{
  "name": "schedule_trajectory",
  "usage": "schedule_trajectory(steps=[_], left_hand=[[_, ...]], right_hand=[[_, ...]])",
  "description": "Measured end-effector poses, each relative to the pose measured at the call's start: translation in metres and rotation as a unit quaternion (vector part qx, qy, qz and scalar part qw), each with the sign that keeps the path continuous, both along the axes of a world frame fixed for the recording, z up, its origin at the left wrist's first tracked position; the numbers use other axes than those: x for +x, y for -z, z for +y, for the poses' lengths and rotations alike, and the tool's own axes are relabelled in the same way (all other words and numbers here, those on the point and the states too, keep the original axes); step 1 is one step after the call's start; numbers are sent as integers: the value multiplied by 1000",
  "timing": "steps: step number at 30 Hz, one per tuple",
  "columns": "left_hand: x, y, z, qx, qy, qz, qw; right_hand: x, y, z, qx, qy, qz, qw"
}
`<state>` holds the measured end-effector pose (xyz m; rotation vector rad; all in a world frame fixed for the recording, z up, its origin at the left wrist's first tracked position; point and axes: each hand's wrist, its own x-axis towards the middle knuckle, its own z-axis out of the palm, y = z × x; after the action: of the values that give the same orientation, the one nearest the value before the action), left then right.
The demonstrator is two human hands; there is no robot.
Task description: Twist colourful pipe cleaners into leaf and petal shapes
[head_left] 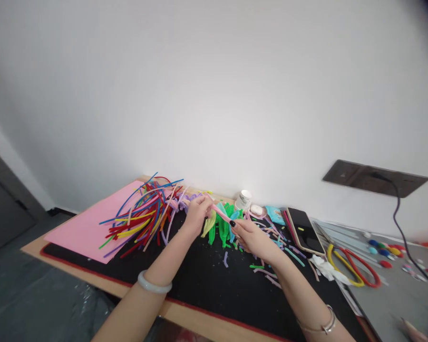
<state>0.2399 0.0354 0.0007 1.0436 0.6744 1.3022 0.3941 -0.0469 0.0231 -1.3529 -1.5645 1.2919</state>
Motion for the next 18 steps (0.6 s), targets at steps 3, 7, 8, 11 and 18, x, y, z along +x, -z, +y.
schedule_trajectory(steps=[3,7,8,11,18], left_hand=[[-2,0,0,-6,7,-18,1000],[-2,0,-4,-25,73,-78,994],[-2,-1,-5,-33,85,-93,991],[-1,0,-9,-37,126,-102,986],[16,16,-24,4,190,-54,980]], right_hand=[[-2,5,-1,-17,13,20,1000],[1,7,-2,-49,47,111,991],[3,6,-2,-49,57,134,988],[6,5,-1,-58,79,198,975],[-18,12,6,-160,-25,291,943]])
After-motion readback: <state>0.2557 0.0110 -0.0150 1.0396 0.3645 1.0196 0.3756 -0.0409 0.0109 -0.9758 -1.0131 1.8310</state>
